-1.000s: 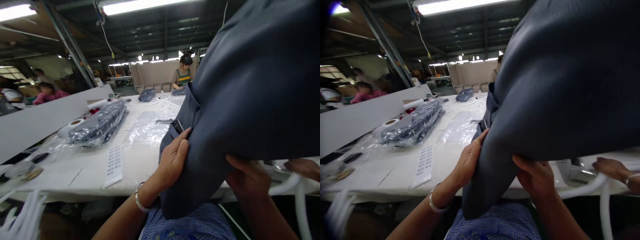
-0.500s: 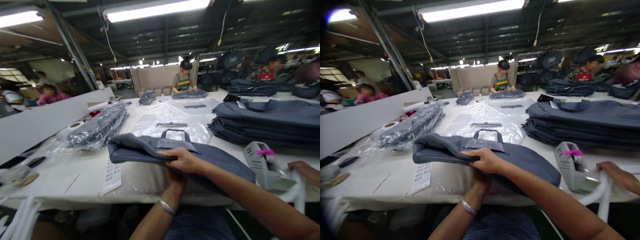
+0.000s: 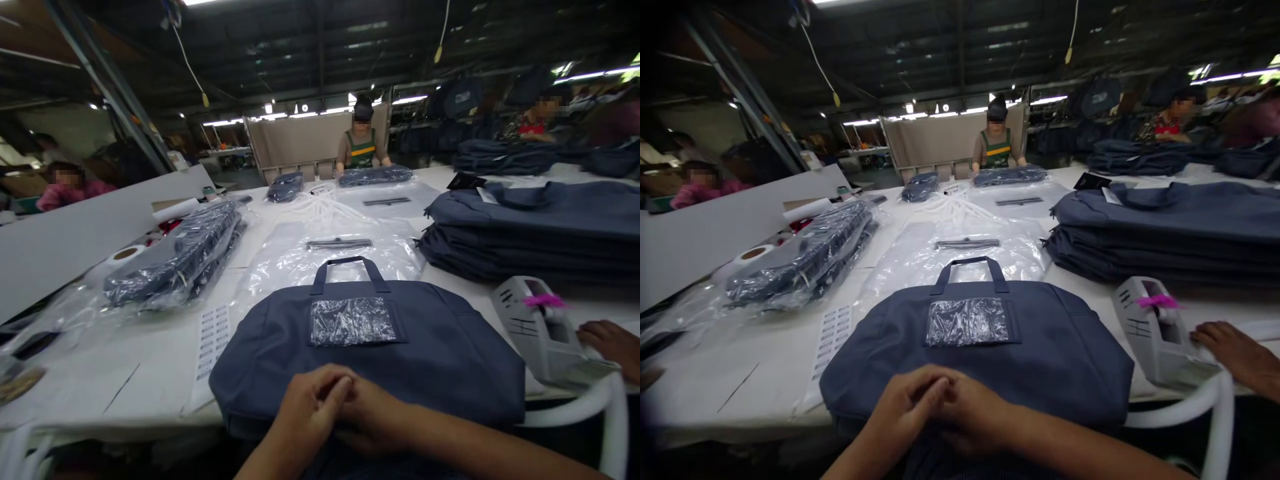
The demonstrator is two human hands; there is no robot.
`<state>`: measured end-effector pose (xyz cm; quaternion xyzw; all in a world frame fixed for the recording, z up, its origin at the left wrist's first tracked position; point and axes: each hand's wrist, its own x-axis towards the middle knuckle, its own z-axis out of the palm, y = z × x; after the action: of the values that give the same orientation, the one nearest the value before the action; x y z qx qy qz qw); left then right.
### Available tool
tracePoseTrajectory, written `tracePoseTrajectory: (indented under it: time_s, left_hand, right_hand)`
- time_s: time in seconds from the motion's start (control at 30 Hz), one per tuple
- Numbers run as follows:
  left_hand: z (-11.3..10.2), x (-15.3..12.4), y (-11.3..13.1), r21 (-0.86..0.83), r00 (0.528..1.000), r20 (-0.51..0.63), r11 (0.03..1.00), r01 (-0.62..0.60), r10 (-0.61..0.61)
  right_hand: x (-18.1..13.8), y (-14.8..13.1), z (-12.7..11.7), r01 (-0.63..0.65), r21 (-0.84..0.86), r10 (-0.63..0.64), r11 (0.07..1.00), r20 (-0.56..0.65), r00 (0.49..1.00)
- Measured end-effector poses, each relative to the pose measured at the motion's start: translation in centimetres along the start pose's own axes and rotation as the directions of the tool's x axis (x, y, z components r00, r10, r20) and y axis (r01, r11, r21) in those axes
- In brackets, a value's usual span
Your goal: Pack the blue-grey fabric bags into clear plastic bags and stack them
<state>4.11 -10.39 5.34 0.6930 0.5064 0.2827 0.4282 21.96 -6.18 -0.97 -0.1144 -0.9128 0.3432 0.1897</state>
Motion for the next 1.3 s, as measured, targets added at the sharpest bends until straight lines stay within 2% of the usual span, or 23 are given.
tracePoseTrajectory:
  time_s: [0.03,0.07,0.13,0.17,0.2,0.23,0.27,0.3,0.37,0.43,0.5,0.53,0.57,0.67,0.73,0.77,0.87,0.93,1.0,1.07,1.13,1.2,1.3]
  left_hand:
    - [-0.4,1.0,-0.3,0.125,0.992,-0.098,0.99,-0.064,0.076]
    - [-0.4,2.0,-1.2,0.254,0.979,-0.14,0.961,-0.109,0.148]
    - [0.6,3.5,-3.8,0.486,0.963,-0.112,0.859,-0.161,0.244]
    - [1.3,3.9,-5.2,0.577,0.957,-0.081,0.797,-0.181,0.277]
    - [2.1,4.1,-6.5,0.645,0.951,-0.058,0.739,-0.196,0.303]
    - [2.7,4.1,-7.6,0.692,0.943,-0.046,0.691,-0.207,0.329]
    - [3.1,4.0,-8.3,0.722,0.935,-0.048,0.658,-0.212,0.353]
    - [3.4,3.9,-8.6,0.741,0.927,-0.057,0.639,-0.209,0.37]
    - [3.5,3.5,-8.7,0.753,0.918,-0.068,0.624,-0.208,0.39]
    - [3.2,3.3,-8.3,0.753,0.917,-0.076,0.625,-0.205,0.392]
    - [3.0,3.3,-8.1,0.744,0.918,-0.082,0.637,-0.203,0.388]
    - [3.0,3.3,-8.1,0.736,0.917,-0.088,0.645,-0.203,0.389]
    - [3.0,3.3,-8.1,0.726,0.916,-0.097,0.657,-0.203,0.39]
    - [3.2,3.3,-8.5,0.678,0.911,-0.149,0.71,-0.19,0.386]
    - [3.1,3.2,-8.6,0.634,0.908,-0.199,0.755,-0.168,0.37]
    - [3.0,3.2,-8.5,0.611,0.907,-0.224,0.776,-0.155,0.358]
    - [2.0,3.3,-7.0,0.549,0.894,-0.303,0.827,-0.119,0.33]
    - [0.8,4.1,-5.1,0.547,0.876,-0.335,0.829,-0.12,0.348]
    - [-0.3,5.6,-3.1,0.603,0.866,-0.287,0.78,-0.168,0.408]
    - [-0.9,7.7,-1.9,0.683,0.878,-0.14,0.686,-0.25,0.458]
    - [-0.9,9.6,-2.2,0.733,0.895,0.04,0.595,-0.328,0.443]
    - [-0.2,10.7,-3.8,0.755,0.903,0.164,0.539,-0.374,0.396]
    - [1.0,10.8,-7.0,0.763,0.893,0.185,0.513,-0.394,0.411]
  right_hand:
    - [0.0,-0.3,-1.3,0.043,0.044,-0.045,0.998,0.041,0.998]
    - [0.1,-0.5,-3.0,0.057,0.104,-0.068,0.993,0.1,0.993]
    - [0.5,-0.1,-7.2,-0.03,0.194,-0.002,0.981,0.165,0.986]
    - [0.8,0.7,-9.4,-0.119,0.188,0.098,0.975,0.117,0.988]
    - [1.2,1.9,-11.5,-0.223,0.143,0.231,0.964,-0.036,0.972]
    - [1.6,3.5,-13.5,-0.347,0.091,0.359,0.933,-0.241,0.902]
    - [2.0,5.3,-15.1,-0.491,0.051,0.465,0.869,-0.42,0.78]
    - [2.3,7.3,-16.4,-0.634,0.067,0.561,0.77,-0.543,0.625]
    - [2.8,11.0,-18.0,-0.749,0.127,0.648,0.65,-0.609,0.459]
    - [3.1,13.4,-18.5,-0.79,0.187,0.711,0.584,-0.588,0.386]
    - [3.1,14.2,-18.4,-0.778,0.236,0.724,0.583,-0.584,0.366]
    - [3.0,14.0,-18.1,-0.742,0.251,0.702,0.622,-0.599,0.385]
    - [2.8,13.5,-17.7,-0.692,0.243,0.657,0.679,-0.621,0.427]
    - [1.4,10.5,-15.9,-0.535,0.07,0.453,0.842,-0.63,0.631]
    - [0.1,8.2,-14.1,-0.478,-0.071,0.366,0.876,-0.548,0.752]
    - [-0.6,7.1,-13.1,-0.452,-0.097,0.348,0.887,-0.505,0.79]
    - [-2.4,4.9,-10.0,-0.364,-0.063,0.3,0.929,-0.449,0.842]
    - [-2.9,4.2,-8.2,-0.297,-0.108,0.219,0.949,-0.454,0.864]
    - [-3.0,4.1,-6.9,-0.251,-0.221,0.13,0.943,-0.449,0.884]
    - [-3.0,4.1,-6.0,-0.226,-0.29,0.08,0.93,-0.44,0.894]
    - [-3.1,4.0,-5.5,-0.204,-0.317,0.052,0.926,-0.429,0.902]
    - [-3.1,3.5,-5.5,-0.181,-0.357,0.027,0.916,-0.397,0.918]
    - [-1.7,2.1,-6.8,-0.164,-0.481,-0.017,0.861,-0.349,0.937]
